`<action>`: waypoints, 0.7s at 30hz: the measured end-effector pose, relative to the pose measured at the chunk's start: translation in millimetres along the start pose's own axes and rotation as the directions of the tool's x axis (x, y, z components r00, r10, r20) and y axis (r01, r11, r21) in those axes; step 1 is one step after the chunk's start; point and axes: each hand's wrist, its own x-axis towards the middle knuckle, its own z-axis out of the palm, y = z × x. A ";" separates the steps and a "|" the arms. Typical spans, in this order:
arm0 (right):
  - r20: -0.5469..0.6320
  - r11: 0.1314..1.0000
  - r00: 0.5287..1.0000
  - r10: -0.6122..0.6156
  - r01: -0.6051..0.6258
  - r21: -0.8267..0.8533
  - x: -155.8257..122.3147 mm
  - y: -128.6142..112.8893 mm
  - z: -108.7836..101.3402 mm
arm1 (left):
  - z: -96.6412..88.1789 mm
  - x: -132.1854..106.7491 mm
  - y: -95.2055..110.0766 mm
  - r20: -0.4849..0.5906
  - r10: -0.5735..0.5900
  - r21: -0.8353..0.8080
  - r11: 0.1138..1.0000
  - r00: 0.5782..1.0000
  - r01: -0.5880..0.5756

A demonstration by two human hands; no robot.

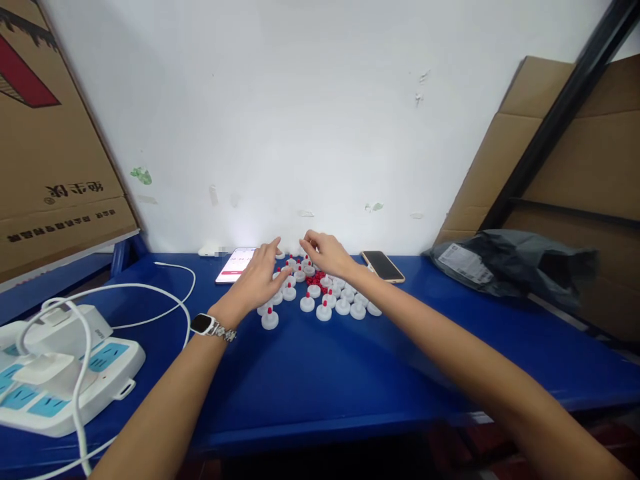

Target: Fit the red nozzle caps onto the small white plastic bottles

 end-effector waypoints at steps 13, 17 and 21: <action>0.303 0.916 0.929 0.212 -0.080 -0.394 64.4 37.3 55.5 | -0.7 -5.1 -8.5 0.181 -0.087 0.032 0.996 0.980 0.083; 0.335 0.910 0.910 0.247 -0.099 -0.403 69.8 44.5 56.1 | 2.3 -5.4 -10.8 0.199 -0.085 0.024 0.996 0.976 0.082; 0.271 0.892 0.919 0.287 -0.154 -0.425 82.9 47.0 55.5 | 4.9 -5.4 -7.2 0.199 -0.085 0.047 0.996 0.976 0.077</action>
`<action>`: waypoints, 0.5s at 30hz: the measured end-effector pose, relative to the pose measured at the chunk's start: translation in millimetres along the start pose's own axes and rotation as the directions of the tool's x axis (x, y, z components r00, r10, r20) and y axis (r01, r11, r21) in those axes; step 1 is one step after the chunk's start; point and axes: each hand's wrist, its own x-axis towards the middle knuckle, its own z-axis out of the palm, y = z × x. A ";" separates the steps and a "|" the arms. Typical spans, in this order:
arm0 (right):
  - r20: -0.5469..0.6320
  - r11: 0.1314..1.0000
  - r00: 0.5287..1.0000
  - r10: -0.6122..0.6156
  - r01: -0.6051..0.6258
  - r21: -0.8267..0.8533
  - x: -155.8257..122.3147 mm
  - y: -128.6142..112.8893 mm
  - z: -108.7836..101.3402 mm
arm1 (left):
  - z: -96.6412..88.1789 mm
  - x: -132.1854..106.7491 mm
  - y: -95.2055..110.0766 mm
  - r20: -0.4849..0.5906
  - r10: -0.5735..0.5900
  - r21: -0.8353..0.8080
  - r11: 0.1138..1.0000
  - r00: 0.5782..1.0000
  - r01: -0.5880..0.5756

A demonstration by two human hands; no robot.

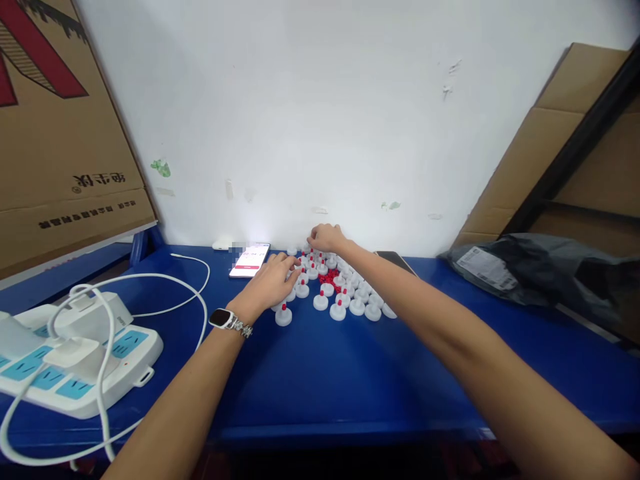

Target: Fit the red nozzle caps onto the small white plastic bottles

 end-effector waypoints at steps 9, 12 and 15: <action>-0.041 0.997 0.997 0.065 -0.064 0.031 11.8 -22.4 7.9 | 0.6 -1.4 4.4 0.013 0.003 0.005 1.000 1.000 -0.003; -0.084 0.995 0.993 0.081 -0.076 0.067 -1.2 -20.4 -0.3 | -1.8 -1.1 4.9 -0.028 0.011 -0.010 1.000 1.000 -0.011; -0.173 0.976 0.981 0.091 -0.054 0.212 -32.7 -17.6 -14.6 | -2.8 -0.5 9.7 -0.158 0.041 0.006 0.999 0.987 -0.040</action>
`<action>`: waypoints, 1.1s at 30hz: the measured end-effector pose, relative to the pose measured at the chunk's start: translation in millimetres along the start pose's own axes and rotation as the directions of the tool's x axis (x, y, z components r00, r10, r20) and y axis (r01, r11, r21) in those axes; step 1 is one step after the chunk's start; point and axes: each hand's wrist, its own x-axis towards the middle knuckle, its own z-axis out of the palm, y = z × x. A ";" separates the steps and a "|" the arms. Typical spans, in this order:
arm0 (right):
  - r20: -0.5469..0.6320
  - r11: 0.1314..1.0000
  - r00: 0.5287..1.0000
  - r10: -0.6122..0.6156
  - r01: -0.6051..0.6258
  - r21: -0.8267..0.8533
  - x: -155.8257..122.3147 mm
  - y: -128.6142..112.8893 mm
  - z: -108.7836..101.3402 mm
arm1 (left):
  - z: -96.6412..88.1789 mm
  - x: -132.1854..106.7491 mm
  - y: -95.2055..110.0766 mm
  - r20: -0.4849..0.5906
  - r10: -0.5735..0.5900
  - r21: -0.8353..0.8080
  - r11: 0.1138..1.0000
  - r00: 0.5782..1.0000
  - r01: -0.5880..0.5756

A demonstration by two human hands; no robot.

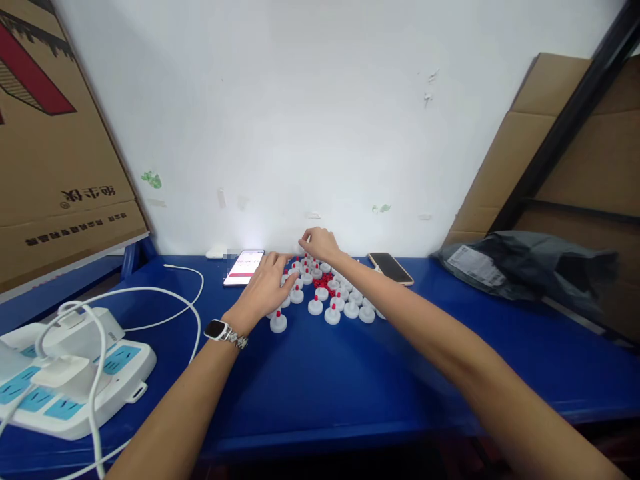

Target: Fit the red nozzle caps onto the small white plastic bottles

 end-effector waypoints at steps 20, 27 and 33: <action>0.406 0.950 0.903 -0.136 0.236 -0.205 -49.1 17.6 -15.5 | 10.3 0.2 17.4 0.134 0.084 -0.002 0.996 0.987 -0.084; 0.384 0.965 0.908 -0.167 0.230 -0.123 -49.9 24.1 -12.3 | 9.6 0.1 17.8 0.142 0.101 0.003 0.995 0.985 -0.103; 0.239 0.982 0.964 -0.117 0.076 0.171 -66.6 34.3 -24.8 | 9.8 0.9 19.6 0.150 0.106 0.013 0.994 0.983 -0.109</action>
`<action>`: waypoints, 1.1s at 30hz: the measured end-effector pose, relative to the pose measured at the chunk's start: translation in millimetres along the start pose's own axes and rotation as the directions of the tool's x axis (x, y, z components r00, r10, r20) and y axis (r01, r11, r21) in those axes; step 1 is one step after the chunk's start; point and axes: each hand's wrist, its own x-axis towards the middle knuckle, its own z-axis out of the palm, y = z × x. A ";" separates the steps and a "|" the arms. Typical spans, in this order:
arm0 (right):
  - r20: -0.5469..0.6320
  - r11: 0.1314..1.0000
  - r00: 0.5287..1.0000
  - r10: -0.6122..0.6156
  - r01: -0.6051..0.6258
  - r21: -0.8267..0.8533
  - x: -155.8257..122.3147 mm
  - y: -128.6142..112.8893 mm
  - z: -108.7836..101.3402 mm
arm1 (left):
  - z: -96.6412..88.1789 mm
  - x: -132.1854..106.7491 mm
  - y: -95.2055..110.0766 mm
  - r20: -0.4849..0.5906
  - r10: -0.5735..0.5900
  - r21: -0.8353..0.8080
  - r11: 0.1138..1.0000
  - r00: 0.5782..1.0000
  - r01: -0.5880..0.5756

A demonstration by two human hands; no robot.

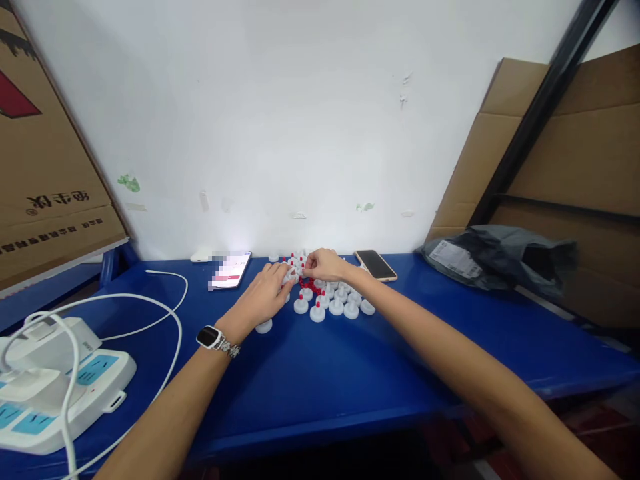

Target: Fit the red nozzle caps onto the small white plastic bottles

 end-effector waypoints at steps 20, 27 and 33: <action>0.021 0.992 0.998 -0.060 0.062 -0.108 -11.0 1.0 -0.1 | 0.8 -0.6 -4.5 -0.011 -0.001 0.012 1.000 1.000 0.002; 0.210 0.947 0.977 -0.045 0.109 -0.302 12.7 -13.2 2.4 | -0.1 -1.1 -2.8 0.002 -0.004 -0.018 1.000 1.000 0.004; 0.223 0.956 0.975 -0.022 0.086 -0.281 11.8 -8.8 3.5 | -1.0 -0.8 -0.1 0.032 -0.022 0.008 1.000 0.999 0.021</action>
